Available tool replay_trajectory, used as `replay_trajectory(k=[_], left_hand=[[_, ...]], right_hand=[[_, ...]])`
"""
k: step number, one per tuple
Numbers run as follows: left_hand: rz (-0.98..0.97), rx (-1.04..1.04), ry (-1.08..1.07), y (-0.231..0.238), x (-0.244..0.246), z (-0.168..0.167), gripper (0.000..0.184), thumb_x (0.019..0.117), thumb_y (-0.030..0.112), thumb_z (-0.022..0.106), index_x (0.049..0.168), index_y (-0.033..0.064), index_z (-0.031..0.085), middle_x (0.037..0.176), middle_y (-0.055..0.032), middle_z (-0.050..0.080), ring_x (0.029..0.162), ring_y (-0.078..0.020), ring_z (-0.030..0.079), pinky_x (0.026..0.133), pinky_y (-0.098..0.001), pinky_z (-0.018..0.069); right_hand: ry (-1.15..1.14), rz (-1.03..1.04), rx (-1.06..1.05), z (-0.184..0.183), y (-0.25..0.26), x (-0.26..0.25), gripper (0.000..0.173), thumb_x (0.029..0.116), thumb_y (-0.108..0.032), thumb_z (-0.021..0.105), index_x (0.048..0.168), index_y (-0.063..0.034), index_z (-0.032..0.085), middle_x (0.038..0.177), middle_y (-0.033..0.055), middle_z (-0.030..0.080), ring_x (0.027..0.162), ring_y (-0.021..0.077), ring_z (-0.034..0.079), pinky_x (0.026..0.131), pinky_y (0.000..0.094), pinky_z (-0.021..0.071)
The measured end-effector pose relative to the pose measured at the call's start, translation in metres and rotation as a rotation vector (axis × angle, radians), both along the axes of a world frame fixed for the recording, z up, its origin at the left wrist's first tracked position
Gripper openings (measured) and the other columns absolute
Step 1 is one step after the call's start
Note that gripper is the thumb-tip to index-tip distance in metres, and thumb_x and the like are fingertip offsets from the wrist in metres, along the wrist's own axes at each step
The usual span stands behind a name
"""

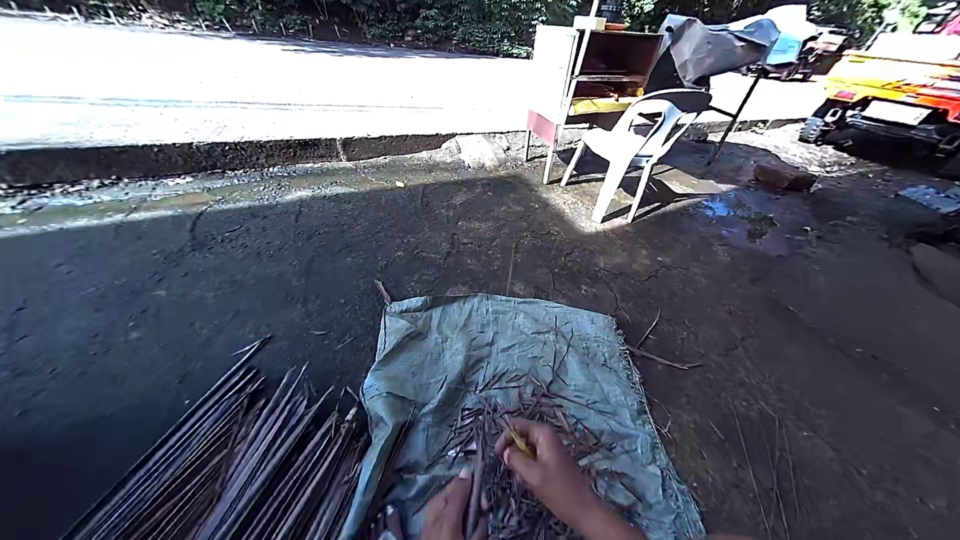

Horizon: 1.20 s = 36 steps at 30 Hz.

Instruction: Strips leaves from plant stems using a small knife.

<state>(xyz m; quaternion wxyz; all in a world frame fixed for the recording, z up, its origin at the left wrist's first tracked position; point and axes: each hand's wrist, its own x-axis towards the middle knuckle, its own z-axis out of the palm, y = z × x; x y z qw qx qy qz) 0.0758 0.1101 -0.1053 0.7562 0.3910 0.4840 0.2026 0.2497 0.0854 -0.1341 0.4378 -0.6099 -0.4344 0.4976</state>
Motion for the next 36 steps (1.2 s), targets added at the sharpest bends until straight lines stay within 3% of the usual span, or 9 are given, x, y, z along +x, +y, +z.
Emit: replay_trajectory(k=[3, 5, 9, 12, 16, 25, 29, 33, 36], left_hand=[[0.034, 0.004, -0.023, 0.001, 0.002, -0.005, 0.047, 0.1134, 0.017, 0.016, 0.083, 0.0087, 0.051, 0.048, 0.0084, 0.045, 0.038, 0.0021, 0.040, 0.040, -0.0126, 0.0348], [0.031, 0.026, -0.046, 0.000, 0.003, -0.007, 0.046, 0.1127, 0.015, 0.016, 0.081, 0.0098, 0.050, 0.049, 0.0088, 0.045, 0.037, 0.0031, 0.039, 0.039, -0.0116, 0.0344], [0.026, 0.056, 0.000, -0.002, 0.007, -0.010, 0.050, 0.1137, 0.017, 0.019, 0.076, 0.0102, 0.051, 0.046, 0.0079, 0.045, 0.036, 0.0020, 0.038, 0.038, -0.0129, 0.0326], [-0.013, 0.041, 0.013, 0.001, 0.009, -0.009, 0.048, 0.1137, 0.017, 0.017, 0.079, 0.0097, 0.050, 0.048, 0.0080, 0.042, 0.036, 0.0018, 0.036, 0.038, -0.0129, 0.0314], [-0.044, 0.001, -0.004, -0.001, 0.011, -0.008, 0.045, 0.1137, 0.017, 0.018, 0.081, 0.0090, 0.049, 0.048, 0.0077, 0.039, 0.037, 0.0020, 0.034, 0.038, -0.0126, 0.0302], [-0.131, -0.119, -0.053, -0.006, 0.003, -0.006, 0.045, 0.1138, 0.018, 0.016, 0.081, 0.0111, 0.046, 0.048, 0.0087, 0.040, 0.037, 0.0027, 0.036, 0.039, -0.0115, 0.0319], [-0.078, -0.107, -0.022, -0.006, -0.001, -0.008, 0.046, 0.1138, 0.017, 0.015, 0.081, 0.0103, 0.046, 0.048, 0.0080, 0.040, 0.037, 0.0019, 0.035, 0.039, -0.0121, 0.0321], [-0.022, -0.090, -0.005, -0.001, -0.002, -0.008, 0.045, 0.1141, 0.018, 0.016, 0.082, 0.0099, 0.046, 0.048, 0.0075, 0.040, 0.037, 0.0020, 0.035, 0.039, -0.0118, 0.0314], [-0.023, -0.068, -0.031, -0.002, 0.000, -0.010, 0.043, 0.1130, 0.015, 0.015, 0.083, 0.0108, 0.045, 0.048, 0.0083, 0.040, 0.037, 0.0028, 0.035, 0.039, -0.0114, 0.0316]], right_hand=[[-0.433, 0.193, 0.093, 0.002, -0.012, -0.016, 0.017, 0.0907, -0.001, 0.060, 0.101, 0.0092, 0.068, 0.078, 0.0223, 0.065, 0.069, 0.0341, 0.063, 0.067, 0.0521, 0.0512], [-0.589, 0.252, 0.162, 0.002, -0.018, -0.024, 0.013, 0.0903, 0.001, 0.061, 0.097, 0.0102, 0.068, 0.084, 0.0263, 0.067, 0.074, 0.0414, 0.068, 0.067, 0.0572, 0.0536], [-0.776, 0.328, 0.093, 0.003, -0.014, -0.029, 0.015, 0.0969, -0.003, 0.060, 0.102, 0.0078, 0.068, 0.095, 0.0261, 0.071, 0.082, 0.0431, 0.072, 0.069, 0.0569, 0.0567], [-0.888, 0.205, 0.175, -0.011, -0.010, -0.029, 0.011, 0.0903, 0.000, 0.064, 0.097, 0.0056, 0.069, 0.088, 0.0225, 0.071, 0.071, 0.0389, 0.073, 0.058, 0.0526, 0.0576], [-0.859, 0.252, -0.083, -0.002, 0.006, -0.015, 0.031, 0.0987, -0.001, 0.055, 0.128, 0.0053, 0.063, 0.110, 0.0264, 0.071, 0.093, 0.0447, 0.072, 0.079, 0.0583, 0.0556], [-0.956, 0.121, -0.407, -0.006, 0.035, 0.044, 0.036, 0.1062, -0.007, 0.047, 0.141, -0.0005, 0.055, 0.123, 0.0266, 0.068, 0.111, 0.0455, 0.067, 0.093, 0.0598, 0.0511], [-0.894, -0.035, -0.296, 0.001, 0.031, 0.055, 0.030, 0.1049, -0.006, 0.050, 0.131, 0.0031, 0.061, 0.111, 0.0281, 0.070, 0.104, 0.0459, 0.069, 0.089, 0.0591, 0.0527], [-0.705, 0.286, -0.120, 0.004, 0.006, -0.003, 0.023, 0.1018, -0.007, 0.053, 0.116, 0.0064, 0.066, 0.095, 0.0274, 0.070, 0.092, 0.0444, 0.070, 0.082, 0.0585, 0.0541], [-0.760, 0.415, -0.123, 0.010, 0.002, -0.022, 0.020, 0.1002, -0.004, 0.055, 0.111, 0.0091, 0.065, 0.101, 0.0291, 0.070, 0.095, 0.0459, 0.070, 0.081, 0.0595, 0.0536]])
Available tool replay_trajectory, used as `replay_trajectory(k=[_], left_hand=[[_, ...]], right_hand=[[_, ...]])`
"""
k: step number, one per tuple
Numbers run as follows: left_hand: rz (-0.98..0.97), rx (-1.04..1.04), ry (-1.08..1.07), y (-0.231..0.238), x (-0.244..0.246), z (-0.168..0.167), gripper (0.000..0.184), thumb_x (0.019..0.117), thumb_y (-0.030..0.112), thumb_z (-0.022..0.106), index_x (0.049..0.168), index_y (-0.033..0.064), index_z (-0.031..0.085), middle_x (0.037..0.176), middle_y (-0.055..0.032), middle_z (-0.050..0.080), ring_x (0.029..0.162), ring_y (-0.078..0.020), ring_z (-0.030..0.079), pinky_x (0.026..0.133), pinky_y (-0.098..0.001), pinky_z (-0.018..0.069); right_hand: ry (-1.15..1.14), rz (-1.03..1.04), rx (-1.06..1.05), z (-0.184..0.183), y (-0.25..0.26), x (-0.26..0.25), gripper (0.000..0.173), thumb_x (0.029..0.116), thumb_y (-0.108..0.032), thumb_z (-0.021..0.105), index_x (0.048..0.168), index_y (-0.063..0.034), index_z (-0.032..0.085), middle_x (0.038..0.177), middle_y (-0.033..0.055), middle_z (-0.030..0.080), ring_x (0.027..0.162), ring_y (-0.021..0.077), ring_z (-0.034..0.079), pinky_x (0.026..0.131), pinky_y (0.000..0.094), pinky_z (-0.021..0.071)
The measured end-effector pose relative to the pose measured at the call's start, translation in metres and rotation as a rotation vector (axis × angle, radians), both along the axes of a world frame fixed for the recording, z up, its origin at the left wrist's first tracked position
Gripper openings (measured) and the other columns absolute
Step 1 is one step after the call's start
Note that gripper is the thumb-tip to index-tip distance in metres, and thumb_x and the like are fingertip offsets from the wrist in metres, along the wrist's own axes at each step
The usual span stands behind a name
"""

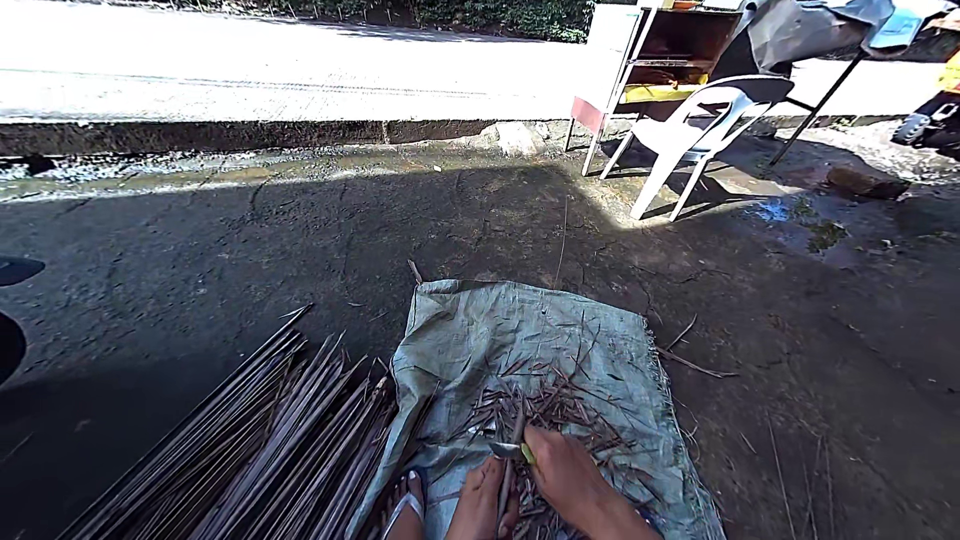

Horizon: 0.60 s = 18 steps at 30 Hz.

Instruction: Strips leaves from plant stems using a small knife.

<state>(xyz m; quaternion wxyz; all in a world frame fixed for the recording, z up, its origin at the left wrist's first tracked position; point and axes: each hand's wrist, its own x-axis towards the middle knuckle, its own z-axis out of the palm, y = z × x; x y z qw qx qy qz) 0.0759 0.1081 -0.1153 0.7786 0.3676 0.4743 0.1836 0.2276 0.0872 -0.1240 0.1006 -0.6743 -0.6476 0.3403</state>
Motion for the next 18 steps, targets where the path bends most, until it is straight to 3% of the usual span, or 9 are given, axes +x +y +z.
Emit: replay_trajectory(k=[3, 8, 13, 16, 18], left_hand=[[-0.039, -0.006, 0.023, 0.002, 0.002, 0.003, 0.043, 0.1142, 0.020, 0.016, 0.084, 0.0105, 0.045, 0.048, 0.0077, 0.039, 0.036, 0.0023, 0.034, 0.038, -0.0119, 0.0297], [-0.062, -0.047, -0.002, 0.003, 0.000, 0.002, 0.043, 0.1142, 0.019, 0.016, 0.086, 0.0092, 0.047, 0.050, 0.0078, 0.040, 0.039, 0.0022, 0.037, 0.041, -0.0114, 0.0340], [-0.047, -0.063, 0.000, 0.000, -0.003, 0.004, 0.044, 0.1138, 0.017, 0.016, 0.084, 0.0092, 0.047, 0.048, 0.0079, 0.040, 0.037, 0.0025, 0.036, 0.039, -0.0113, 0.0321], [-0.008, -0.046, 0.021, 0.001, -0.004, 0.003, 0.043, 0.1142, 0.017, 0.017, 0.085, 0.0090, 0.047, 0.048, 0.0078, 0.039, 0.037, 0.0023, 0.036, 0.039, -0.0116, 0.0317], [0.010, -0.018, 0.018, 0.001, -0.004, 0.001, 0.043, 0.1139, 0.016, 0.016, 0.084, 0.0091, 0.047, 0.048, 0.0079, 0.041, 0.038, 0.0027, 0.036, 0.040, -0.0114, 0.0323]], right_hand=[[-0.095, -0.026, -0.055, -0.005, 0.015, 0.013, 0.028, 0.1022, -0.005, 0.053, 0.126, 0.0057, 0.063, 0.113, 0.0276, 0.070, 0.104, 0.0450, 0.069, 0.088, 0.0591, 0.0526], [-0.251, -0.128, -0.019, -0.020, 0.027, 0.036, 0.028, 0.1019, -0.005, 0.053, 0.127, 0.0019, 0.063, 0.116, 0.0258, 0.070, 0.101, 0.0447, 0.070, 0.085, 0.0583, 0.0538], [-0.328, -0.377, -0.158, -0.006, 0.036, 0.065, 0.035, 0.1077, -0.009, 0.044, 0.140, -0.0005, 0.056, 0.124, 0.0249, 0.068, 0.113, 0.0430, 0.067, 0.095, 0.0573, 0.0510], [-0.143, -0.241, -0.101, 0.002, 0.018, 0.040, 0.031, 0.1069, -0.012, 0.048, 0.130, 0.0040, 0.062, 0.113, 0.0286, 0.070, 0.109, 0.0455, 0.068, 0.093, 0.0593, 0.0515], [-0.011, -0.074, -0.064, 0.000, 0.003, 0.011, 0.025, 0.1043, -0.010, 0.052, 0.121, 0.0044, 0.064, 0.102, 0.0278, 0.070, 0.100, 0.0453, 0.070, 0.086, 0.0599, 0.0533]])
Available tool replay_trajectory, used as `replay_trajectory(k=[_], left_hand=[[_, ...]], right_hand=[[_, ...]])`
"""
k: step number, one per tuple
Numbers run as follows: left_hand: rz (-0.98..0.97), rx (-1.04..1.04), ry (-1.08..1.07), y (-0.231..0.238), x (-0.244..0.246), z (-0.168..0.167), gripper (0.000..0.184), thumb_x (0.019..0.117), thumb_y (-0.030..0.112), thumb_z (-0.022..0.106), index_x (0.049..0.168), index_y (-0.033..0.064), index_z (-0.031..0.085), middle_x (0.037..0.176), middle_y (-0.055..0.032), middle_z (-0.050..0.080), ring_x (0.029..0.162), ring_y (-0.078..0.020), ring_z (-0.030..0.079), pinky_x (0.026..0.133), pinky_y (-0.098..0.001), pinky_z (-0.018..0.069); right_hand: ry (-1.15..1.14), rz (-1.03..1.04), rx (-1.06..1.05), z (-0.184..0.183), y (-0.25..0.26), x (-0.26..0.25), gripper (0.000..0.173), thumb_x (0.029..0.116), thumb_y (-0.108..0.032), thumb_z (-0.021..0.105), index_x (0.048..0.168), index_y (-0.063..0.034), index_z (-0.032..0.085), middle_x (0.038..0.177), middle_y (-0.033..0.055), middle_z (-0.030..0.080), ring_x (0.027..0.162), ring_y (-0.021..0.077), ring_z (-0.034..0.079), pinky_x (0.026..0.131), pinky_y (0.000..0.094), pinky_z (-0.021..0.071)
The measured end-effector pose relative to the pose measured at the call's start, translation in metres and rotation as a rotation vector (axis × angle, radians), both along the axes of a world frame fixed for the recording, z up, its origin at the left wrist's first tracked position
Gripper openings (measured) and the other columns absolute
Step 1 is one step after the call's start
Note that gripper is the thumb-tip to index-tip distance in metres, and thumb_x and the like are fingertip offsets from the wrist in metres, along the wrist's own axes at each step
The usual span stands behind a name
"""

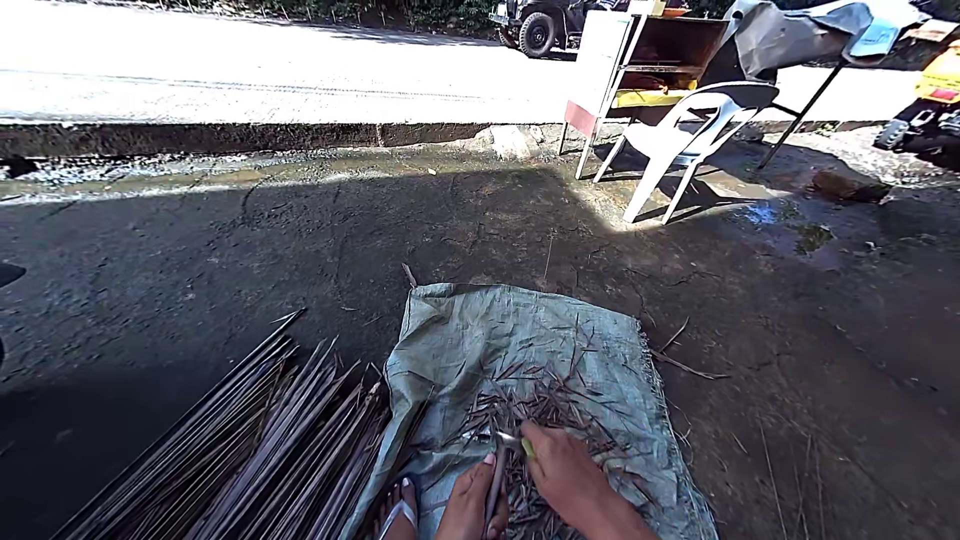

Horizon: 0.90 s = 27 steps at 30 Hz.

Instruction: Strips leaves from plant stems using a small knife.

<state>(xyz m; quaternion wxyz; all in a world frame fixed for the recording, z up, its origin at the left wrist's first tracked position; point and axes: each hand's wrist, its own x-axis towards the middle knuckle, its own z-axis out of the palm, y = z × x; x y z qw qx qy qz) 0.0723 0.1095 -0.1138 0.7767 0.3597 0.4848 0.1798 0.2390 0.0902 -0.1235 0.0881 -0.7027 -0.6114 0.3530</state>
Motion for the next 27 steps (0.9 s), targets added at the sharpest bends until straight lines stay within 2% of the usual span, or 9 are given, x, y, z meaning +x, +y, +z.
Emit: replay_trajectory(k=[3, 5, 8, 13, 17, 19, 22, 24, 27], left_hand=[[-0.003, 0.035, -0.002, -0.002, 0.002, -0.004, 0.042, 0.1122, 0.012, 0.015, 0.085, 0.0102, 0.047, 0.049, 0.0089, 0.041, 0.038, 0.0036, 0.037, 0.039, -0.0111, 0.0324], [-0.045, 0.034, 0.014, 0.001, 0.003, -0.003, 0.040, 0.1137, 0.016, 0.017, 0.089, 0.0091, 0.047, 0.049, 0.0081, 0.040, 0.038, 0.0027, 0.035, 0.039, -0.0118, 0.0319], [-0.097, 0.024, 0.018, 0.004, 0.002, 0.000, 0.041, 0.1141, 0.020, 0.017, 0.090, 0.0086, 0.049, 0.050, 0.0076, 0.041, 0.038, 0.0025, 0.037, 0.040, -0.0117, 0.0329], [-0.115, 0.014, 0.032, 0.000, 0.004, 0.001, 0.042, 0.1142, 0.019, 0.017, 0.087, 0.0093, 0.048, 0.050, 0.0085, 0.039, 0.038, 0.0028, 0.033, 0.039, -0.0116, 0.0298], [-0.110, -0.011, 0.039, -0.001, 0.003, 0.004, 0.041, 0.1141, 0.018, 0.018, 0.086, 0.0094, 0.047, 0.049, 0.0087, 0.037, 0.037, 0.0029, 0.032, 0.039, -0.0115, 0.0290], [-0.091, 0.005, 0.052, -0.001, 0.002, 0.003, 0.042, 0.1141, 0.017, 0.018, 0.085, 0.0094, 0.047, 0.049, 0.0089, 0.037, 0.037, 0.0029, 0.032, 0.038, -0.0116, 0.0288], [-0.051, 0.033, 0.065, 0.002, 0.001, 0.003, 0.042, 0.1141, 0.016, 0.017, 0.086, 0.0085, 0.048, 0.049, 0.0083, 0.039, 0.037, 0.0026, 0.033, 0.038, -0.0119, 0.0289], [-0.043, 0.059, 0.060, 0.001, 0.002, 0.002, 0.041, 0.1134, 0.014, 0.017, 0.086, 0.0090, 0.047, 0.050, 0.0082, 0.040, 0.038, 0.0029, 0.034, 0.039, -0.0117, 0.0298], [-0.047, 0.073, 0.088, 0.000, 0.003, 0.000, 0.040, 0.1134, 0.013, 0.017, 0.088, 0.0086, 0.047, 0.050, 0.0078, 0.040, 0.038, 0.0026, 0.034, 0.039, -0.0121, 0.0305]], right_hand=[[0.036, 0.124, -0.079, 0.005, -0.001, -0.013, 0.024, 0.1030, -0.006, 0.051, 0.120, 0.0070, 0.063, 0.109, 0.0288, 0.069, 0.105, 0.0458, 0.068, 0.089, 0.0605, 0.0512], [-0.037, 0.115, -0.104, 0.004, 0.009, -0.003, 0.028, 0.1035, -0.005, 0.050, 0.128, 0.0043, 0.062, 0.118, 0.0276, 0.068, 0.110, 0.0449, 0.067, 0.093, 0.0599, 0.0506], [-0.152, 0.048, -0.072, -0.003, 0.020, 0.009, 0.033, 0.1036, -0.005, 0.050, 0.134, -0.0002, 0.060, 0.123, 0.0253, 0.067, 0.109, 0.0439, 0.068, 0.091, 0.0590, 0.0519], [-0.324, -0.118, -0.002, -0.016, 0.027, 0.027, 0.031, 0.1039, -0.003, 0.047, 0.131, -0.0003, 0.061, 0.119, 0.0250, 0.068, 0.100, 0.0438, 0.070, 0.083, 0.0565, 0.0546], [-0.312, -0.268, -0.126, -0.007, 0.035, 0.047, 0.033, 0.1069, -0.007, 0.045, 0.137, -0.0022, 0.056, 0.126, 0.0248, 0.067, 0.113, 0.0435, 0.067, 0.093, 0.0573, 0.0519], [-0.205, -0.224, -0.098, 0.004, 0.027, 0.040, 0.032, 0.1068, -0.009, 0.047, 0.135, 0.0001, 0.058, 0.121, 0.0265, 0.068, 0.114, 0.0437, 0.066, 0.095, 0.0576, 0.0513], [0.028, -0.022, -0.046, 0.009, 0.004, 0.004, 0.026, 0.1041, -0.008, 0.051, 0.122, 0.0044, 0.063, 0.105, 0.0279, 0.069, 0.102, 0.0448, 0.068, 0.088, 0.0592, 0.0525], [0.041, 0.085, -0.098, 0.009, 0.001, -0.010, 0.024, 0.1039, -0.007, 0.051, 0.120, 0.0056, 0.064, 0.109, 0.0283, 0.069, 0.105, 0.0453, 0.068, 0.090, 0.0601, 0.0516], [-0.062, 0.112, -0.054, 0.003, 0.005, -0.010, 0.025, 0.1024, -0.003, 0.050, 0.122, 0.0057, 0.064, 0.115, 0.0272, 0.068, 0.106, 0.0444, 0.068, 0.089, 0.0585, 0.0523]])
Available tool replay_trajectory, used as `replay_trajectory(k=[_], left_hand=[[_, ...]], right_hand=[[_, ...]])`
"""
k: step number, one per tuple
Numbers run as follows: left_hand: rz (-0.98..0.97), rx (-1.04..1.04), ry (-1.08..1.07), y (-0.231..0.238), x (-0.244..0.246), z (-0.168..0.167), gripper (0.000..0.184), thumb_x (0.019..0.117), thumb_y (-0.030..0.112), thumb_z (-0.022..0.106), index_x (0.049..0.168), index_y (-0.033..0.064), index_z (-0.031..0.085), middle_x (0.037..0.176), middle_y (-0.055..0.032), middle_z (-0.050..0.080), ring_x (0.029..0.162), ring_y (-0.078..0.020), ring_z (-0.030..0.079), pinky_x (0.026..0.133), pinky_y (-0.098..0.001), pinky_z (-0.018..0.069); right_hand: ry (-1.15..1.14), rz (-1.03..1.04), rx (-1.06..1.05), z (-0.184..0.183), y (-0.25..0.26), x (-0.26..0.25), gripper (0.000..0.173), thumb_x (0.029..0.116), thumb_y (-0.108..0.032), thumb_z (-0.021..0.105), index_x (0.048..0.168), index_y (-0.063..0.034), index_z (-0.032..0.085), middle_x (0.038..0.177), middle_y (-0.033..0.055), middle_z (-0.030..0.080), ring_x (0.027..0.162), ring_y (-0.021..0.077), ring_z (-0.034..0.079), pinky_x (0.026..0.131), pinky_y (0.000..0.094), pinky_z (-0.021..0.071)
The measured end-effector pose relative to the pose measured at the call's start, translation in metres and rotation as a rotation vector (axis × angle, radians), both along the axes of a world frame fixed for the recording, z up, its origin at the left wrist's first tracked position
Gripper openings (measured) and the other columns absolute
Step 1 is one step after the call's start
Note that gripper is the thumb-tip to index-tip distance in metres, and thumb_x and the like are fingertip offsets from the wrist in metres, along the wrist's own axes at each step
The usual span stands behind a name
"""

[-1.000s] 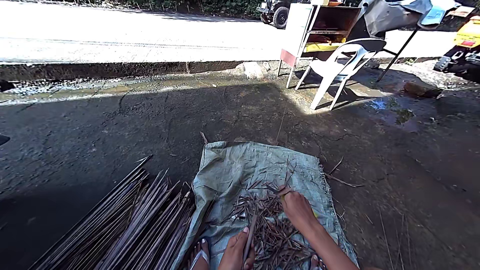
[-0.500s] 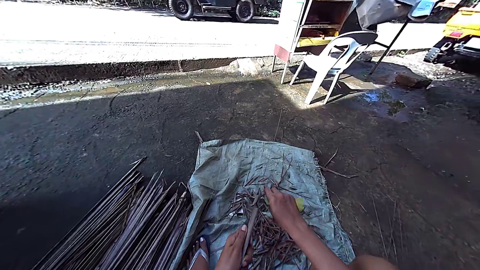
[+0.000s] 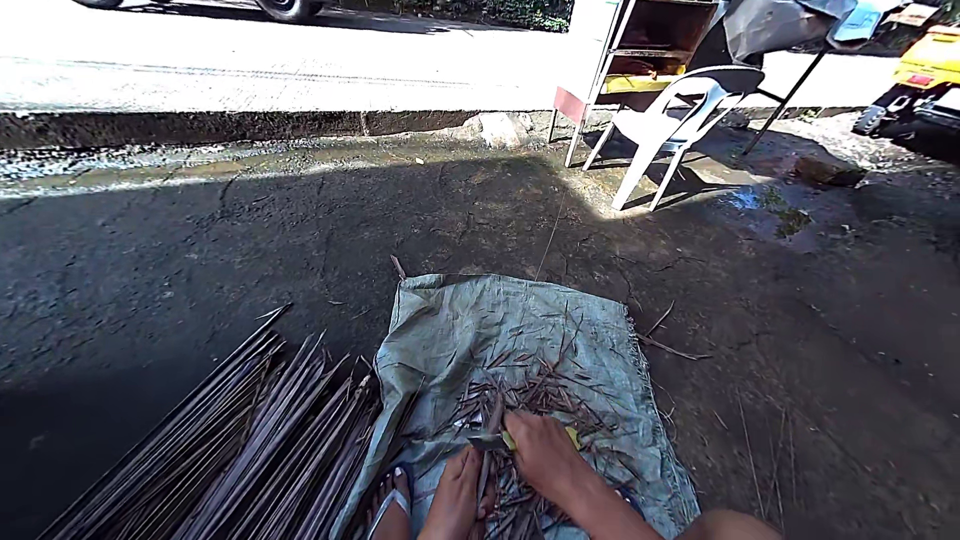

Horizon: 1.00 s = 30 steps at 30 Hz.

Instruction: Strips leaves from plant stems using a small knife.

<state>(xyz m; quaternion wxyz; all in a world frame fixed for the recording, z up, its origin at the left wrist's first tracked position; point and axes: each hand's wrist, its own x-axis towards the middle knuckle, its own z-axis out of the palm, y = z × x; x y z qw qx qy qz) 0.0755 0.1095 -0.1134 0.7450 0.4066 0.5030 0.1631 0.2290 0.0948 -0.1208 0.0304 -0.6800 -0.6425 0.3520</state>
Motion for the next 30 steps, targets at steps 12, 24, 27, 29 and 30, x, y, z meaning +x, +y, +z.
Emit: replay_trajectory(k=[12, 24, 27, 29, 30], left_hand=[[-0.034, -0.044, -0.037, -0.003, -0.002, 0.004, 0.043, 0.1142, 0.018, 0.017, 0.086, 0.0091, 0.048, 0.048, 0.0083, 0.038, 0.037, 0.0023, 0.033, 0.038, -0.0121, 0.0289], [0.087, 0.065, 0.039, -0.002, 0.001, -0.003, 0.049, 0.1141, 0.019, 0.018, 0.077, 0.0102, 0.049, 0.047, 0.0064, 0.042, 0.036, 0.0002, 0.034, 0.037, -0.0144, 0.0290], [0.053, 0.044, 0.022, 0.001, 0.001, -0.003, 0.046, 0.1136, 0.017, 0.016, 0.082, 0.0093, 0.049, 0.048, 0.0073, 0.040, 0.036, 0.0012, 0.034, 0.037, -0.0135, 0.0298], [-0.001, 0.027, 0.003, 0.001, 0.000, -0.002, 0.045, 0.1131, 0.016, 0.014, 0.085, 0.0087, 0.049, 0.049, 0.0078, 0.038, 0.037, 0.0013, 0.033, 0.038, -0.0138, 0.0295], [-0.016, 0.017, -0.007, 0.001, 0.000, -0.002, 0.046, 0.1135, 0.018, 0.014, 0.085, 0.0088, 0.049, 0.049, 0.0078, 0.038, 0.037, 0.0011, 0.033, 0.038, -0.0140, 0.0294]], right_hand=[[-0.242, -0.359, -0.018, -0.010, 0.027, 0.044, 0.034, 0.1057, -0.006, 0.046, 0.138, -0.0015, 0.056, 0.124, 0.0250, 0.067, 0.111, 0.0437, 0.068, 0.092, 0.0582, 0.0521], [0.071, 0.006, -0.055, 0.007, -0.009, -0.016, 0.024, 0.1025, -0.005, 0.051, 0.120, 0.0055, 0.063, 0.113, 0.0272, 0.069, 0.107, 0.0442, 0.068, 0.089, 0.0595, 0.0522], [0.014, -0.018, 0.023, 0.000, -0.002, -0.009, 0.025, 0.1012, -0.002, 0.051, 0.122, 0.0055, 0.063, 0.115, 0.0268, 0.069, 0.104, 0.0445, 0.069, 0.086, 0.0587, 0.0532], [-0.026, -0.062, 0.057, -0.008, 0.003, 0.000, 0.028, 0.1020, -0.003, 0.050, 0.126, 0.0031, 0.063, 0.117, 0.0258, 0.069, 0.104, 0.0440, 0.070, 0.086, 0.0586, 0.0536], [-0.061, -0.074, 0.119, -0.014, 0.003, 0.004, 0.027, 0.1012, -0.002, 0.051, 0.124, 0.0023, 0.065, 0.115, 0.0250, 0.070, 0.099, 0.0432, 0.071, 0.082, 0.0577, 0.0547]])
